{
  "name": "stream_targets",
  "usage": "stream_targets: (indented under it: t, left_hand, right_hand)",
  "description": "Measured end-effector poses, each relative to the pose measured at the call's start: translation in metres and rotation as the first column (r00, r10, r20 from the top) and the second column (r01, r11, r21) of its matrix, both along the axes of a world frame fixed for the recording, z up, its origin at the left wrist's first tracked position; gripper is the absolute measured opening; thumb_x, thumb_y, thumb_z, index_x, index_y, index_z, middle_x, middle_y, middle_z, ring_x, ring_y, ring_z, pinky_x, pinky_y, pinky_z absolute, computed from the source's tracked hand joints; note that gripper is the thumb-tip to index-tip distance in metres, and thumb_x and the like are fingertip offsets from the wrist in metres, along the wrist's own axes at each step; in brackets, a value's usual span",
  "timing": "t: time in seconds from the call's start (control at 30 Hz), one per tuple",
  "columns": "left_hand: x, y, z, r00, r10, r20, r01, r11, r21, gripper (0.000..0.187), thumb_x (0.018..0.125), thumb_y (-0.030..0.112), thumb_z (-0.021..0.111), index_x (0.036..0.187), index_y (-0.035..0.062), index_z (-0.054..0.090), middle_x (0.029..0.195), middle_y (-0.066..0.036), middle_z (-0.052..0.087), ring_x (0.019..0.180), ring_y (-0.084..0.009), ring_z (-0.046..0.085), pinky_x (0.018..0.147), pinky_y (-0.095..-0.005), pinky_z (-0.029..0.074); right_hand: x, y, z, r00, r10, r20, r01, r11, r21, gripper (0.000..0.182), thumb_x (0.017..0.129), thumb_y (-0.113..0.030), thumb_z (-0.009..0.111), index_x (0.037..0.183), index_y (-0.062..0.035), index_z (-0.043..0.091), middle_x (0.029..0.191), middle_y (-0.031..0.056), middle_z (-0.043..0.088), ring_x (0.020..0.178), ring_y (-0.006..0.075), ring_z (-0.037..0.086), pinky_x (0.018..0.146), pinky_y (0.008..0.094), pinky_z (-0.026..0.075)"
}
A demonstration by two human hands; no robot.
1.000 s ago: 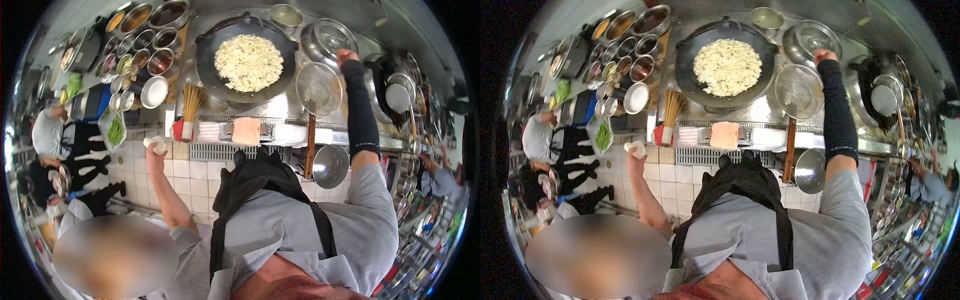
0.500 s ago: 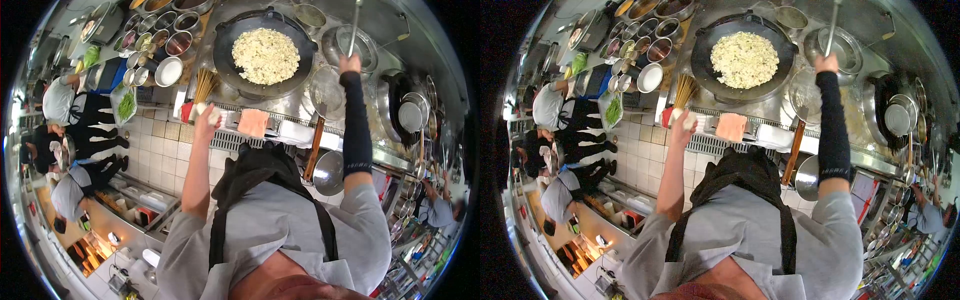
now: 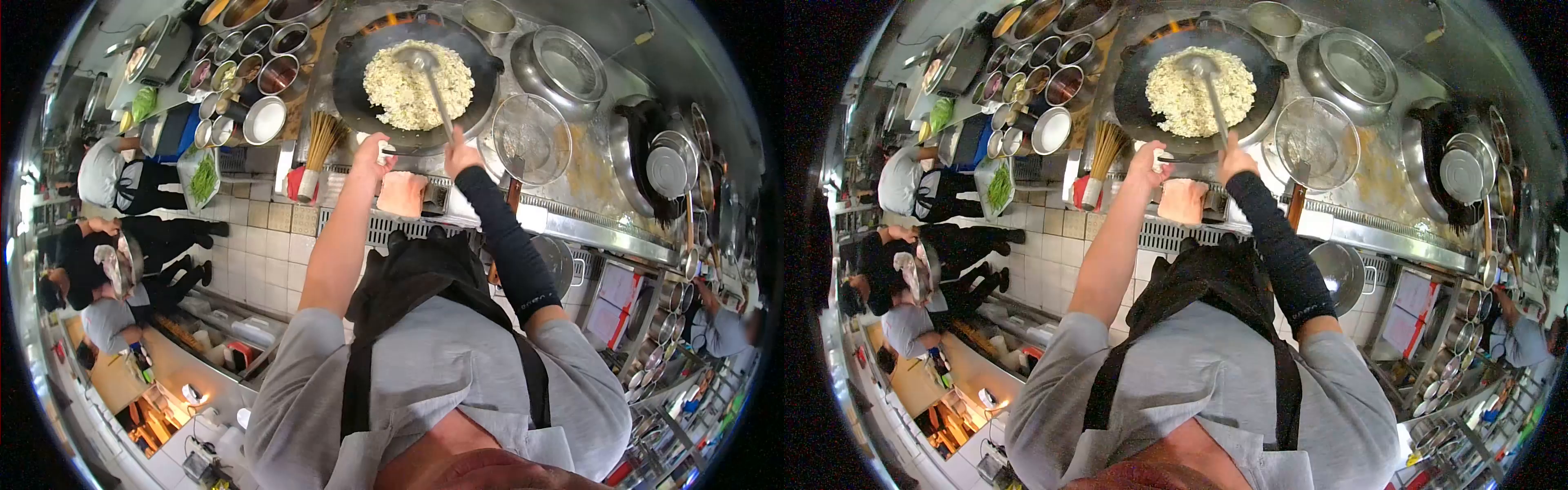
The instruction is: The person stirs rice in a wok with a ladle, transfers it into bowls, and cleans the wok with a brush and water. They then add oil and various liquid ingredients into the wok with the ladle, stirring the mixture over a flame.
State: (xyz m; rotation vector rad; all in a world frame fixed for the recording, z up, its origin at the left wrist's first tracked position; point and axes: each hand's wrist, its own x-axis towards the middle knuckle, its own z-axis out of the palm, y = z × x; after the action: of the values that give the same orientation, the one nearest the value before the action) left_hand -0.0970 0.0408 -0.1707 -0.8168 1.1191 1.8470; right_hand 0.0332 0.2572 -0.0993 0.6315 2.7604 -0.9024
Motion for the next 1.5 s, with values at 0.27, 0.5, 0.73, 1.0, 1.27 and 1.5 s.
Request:
stream_targets:
  t: [0.27, 0.5, 0.73, 1.0, 1.27, 1.5]
  left_hand:
    - [0.019, 0.008, 0.049, 0.999, 0.011, -0.035, -0.011, 1.000, 0.017, 0.023, 0.087, 0.025, 0.066, 0.097, 0.0110, 0.050, 0.079, -0.011, 0.055, 0.061, -0.0259, 0.055, 0.041, -0.0260, 0.043]
    - [-0.004, 0.012, 0.027, 0.987, -0.129, 0.093, 0.125, 0.991, 0.042, 0.024, 0.084, 0.020, 0.065, 0.098, 0.0085, 0.051, 0.088, -0.014, 0.054, 0.064, -0.0259, 0.056, 0.042, -0.0256, 0.041]
    - [0.090, -0.011, 0.101, 0.997, -0.064, -0.032, 0.067, 0.994, 0.091, 0.012, 0.092, 0.012, 0.057, 0.101, 0.0063, 0.050, 0.084, -0.014, 0.055, 0.060, -0.0213, 0.058, 0.038, -0.0221, 0.041]
    - [0.109, -0.022, 0.055, 0.961, -0.190, -0.202, 0.161, 0.976, -0.149, 0.014, 0.093, 0.013, 0.053, 0.099, 0.0051, 0.062, 0.096, -0.012, 0.070, 0.066, -0.0182, 0.062, 0.046, -0.0234, 0.044]
    - [0.087, -0.027, 0.097, 0.988, -0.010, -0.156, 0.013, 1.000, 0.019, 0.014, 0.090, 0.010, 0.052, 0.101, 0.0005, 0.053, 0.091, -0.019, 0.070, 0.055, -0.0189, 0.058, 0.039, -0.0239, 0.037]
    - [0.011, 0.004, 0.000, 0.984, -0.094, -0.151, 0.107, 0.991, 0.081, 0.012, 0.089, 0.016, 0.058, 0.095, 0.0085, 0.051, 0.078, -0.011, 0.054, 0.058, -0.0240, 0.057, 0.038, -0.0259, 0.040]
  right_hand:
    - [0.091, 0.043, 0.031, 0.979, 0.121, 0.166, -0.148, 0.975, 0.164, 0.069, 0.094, -0.016, 0.048, 0.158, -0.0105, 0.020, 0.089, 0.0290, 0.069, 0.084, 0.0442, 0.068, 0.077, 0.0530, 0.054]
    - [0.046, -0.055, 0.001, 0.995, 0.101, -0.021, -0.102, 0.995, -0.021, 0.060, 0.094, -0.018, 0.052, 0.150, -0.0059, 0.035, 0.085, 0.0322, 0.067, 0.083, 0.0498, 0.065, 0.077, 0.0553, 0.051]
    - [0.176, -0.021, 0.171, 0.979, 0.158, -0.131, -0.185, 0.953, -0.239, 0.054, 0.098, -0.021, 0.056, 0.147, -0.0020, 0.043, 0.082, 0.0244, 0.069, 0.069, 0.0403, 0.067, 0.069, 0.0481, 0.053]
    - [0.126, 0.000, 0.048, 0.968, 0.134, -0.210, -0.130, 0.991, 0.034, 0.050, 0.094, -0.021, 0.061, 0.140, -0.0048, 0.050, 0.085, 0.0287, 0.067, 0.078, 0.0441, 0.067, 0.073, 0.0505, 0.053]
    - [0.175, -0.044, 0.167, 0.972, -0.037, -0.233, -0.005, 0.984, -0.176, 0.053, 0.093, -0.010, 0.063, 0.143, -0.0009, 0.047, 0.083, 0.0299, 0.065, 0.076, 0.0422, 0.068, 0.070, 0.0443, 0.054]
    - [0.150, -0.058, 0.291, 0.924, -0.317, -0.213, 0.156, 0.822, -0.548, 0.058, 0.098, -0.007, 0.056, 0.153, -0.0026, 0.036, 0.077, 0.0042, 0.058, 0.055, 0.0094, 0.051, 0.051, 0.0247, 0.043]
